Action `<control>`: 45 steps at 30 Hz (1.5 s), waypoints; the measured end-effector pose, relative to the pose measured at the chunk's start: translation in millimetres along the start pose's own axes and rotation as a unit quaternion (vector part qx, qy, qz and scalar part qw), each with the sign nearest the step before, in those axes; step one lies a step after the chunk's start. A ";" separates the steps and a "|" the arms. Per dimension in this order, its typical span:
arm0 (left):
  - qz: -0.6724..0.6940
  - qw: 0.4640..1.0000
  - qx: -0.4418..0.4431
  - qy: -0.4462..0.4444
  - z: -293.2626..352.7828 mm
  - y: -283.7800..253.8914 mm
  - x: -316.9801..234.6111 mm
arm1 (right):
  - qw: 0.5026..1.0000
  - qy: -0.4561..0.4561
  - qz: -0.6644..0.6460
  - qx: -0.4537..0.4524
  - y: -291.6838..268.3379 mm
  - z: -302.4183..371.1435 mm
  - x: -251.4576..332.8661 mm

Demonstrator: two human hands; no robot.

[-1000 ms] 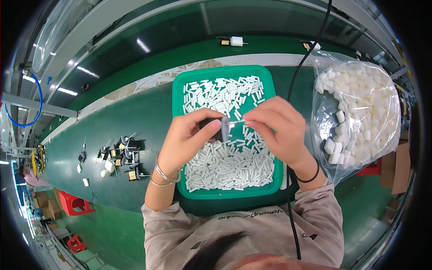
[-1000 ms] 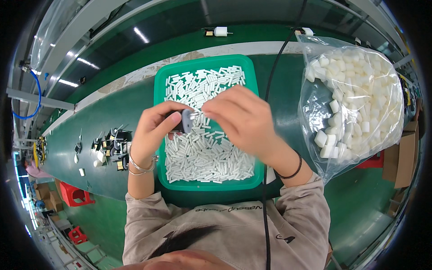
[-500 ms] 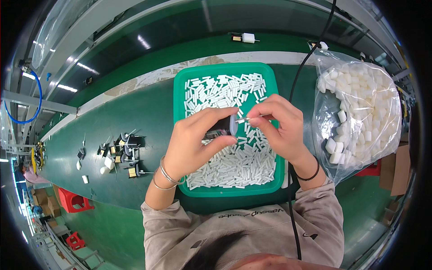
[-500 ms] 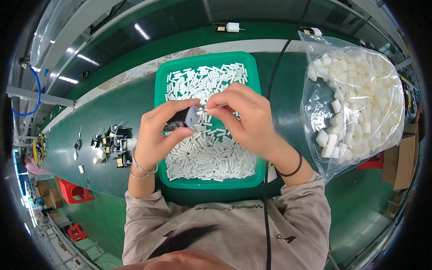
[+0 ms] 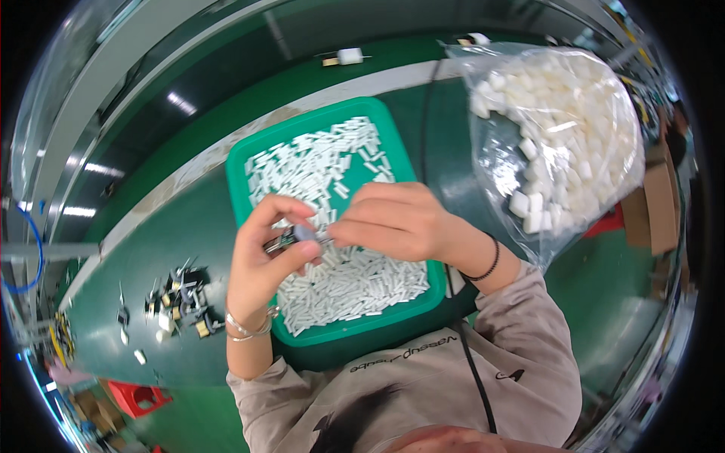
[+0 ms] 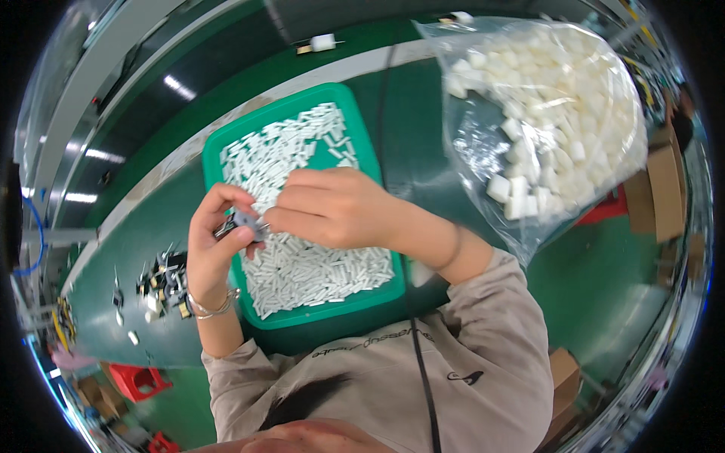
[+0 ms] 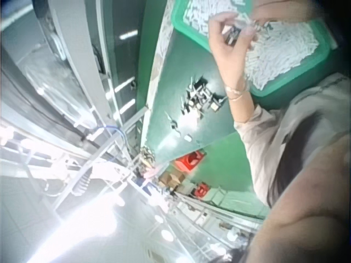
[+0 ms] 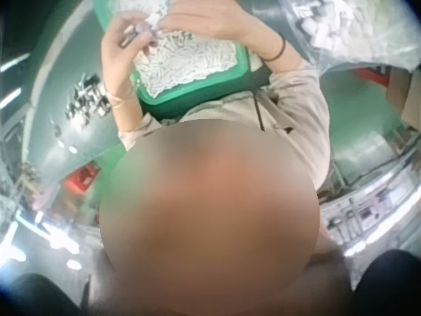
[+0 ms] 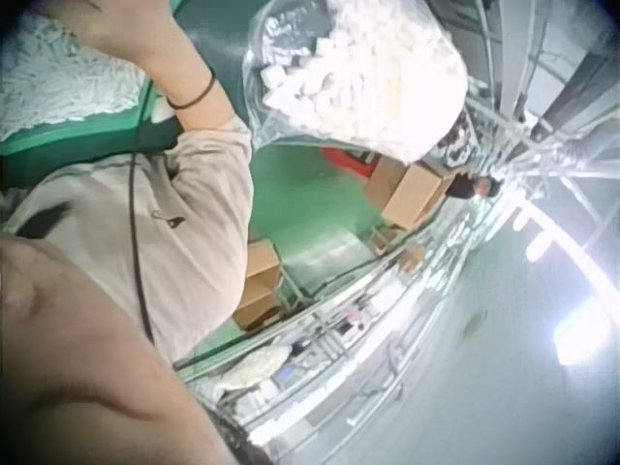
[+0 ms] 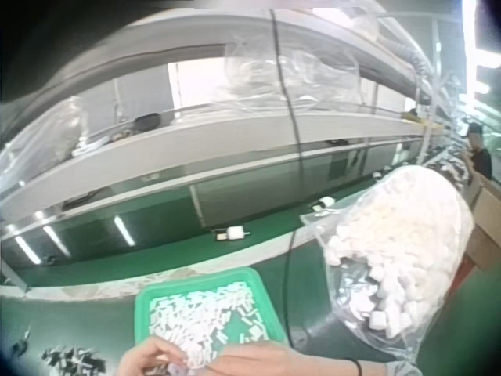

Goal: The person assembles electronic components by taking a small circuit board and inserting it into a white plastic housing, then inserting a small metal pin through the assembly.

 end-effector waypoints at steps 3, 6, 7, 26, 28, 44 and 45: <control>0.010 0.999 0.016 -0.048 -1.2 5.1 9.4 | 0.999 0.017 -0.010 0.044 1.8 5.3 -0.2; -0.045 0.996 0.075 -0.025 -5.6 18.7 11.5 | 0.999 0.033 -0.012 0.020 -8.0 14.3 -1.1; -0.044 0.996 0.079 -0.024 -5.3 19.6 11.6 | 0.999 0.034 -0.009 0.021 -17.8 14.5 -4.7; -0.031 0.996 -0.033 0.076 -4.5 -8.7 -5.3 | 0.576 0.615 0.493 0.216 -173.1 194.1 -129.8; -0.019 0.994 -0.055 0.094 -3.9 -11.1 -5.2 | 0.731 0.586 0.330 0.120 -153.9 165.8 -118.4; -0.001 0.957 -0.192 0.218 18.2 -28.5 -27.3 | 0.840 0.364 -0.379 -0.139 7.4 -3.6 -37.8; -0.027 0.955 -0.191 0.224 18.1 -27.3 -28.9 | 0.840 0.368 -0.376 -0.135 8.3 -4.1 -37.5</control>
Point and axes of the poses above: each hand's wrist, its own z-axis away from the middle knuckle, its own y-axis out of the palm, x = y × z, the point moved 8 cm from there along -z, towards the middle knuckle, and after that the axes turned 7 degrees about -z, right-handed, at the moved point
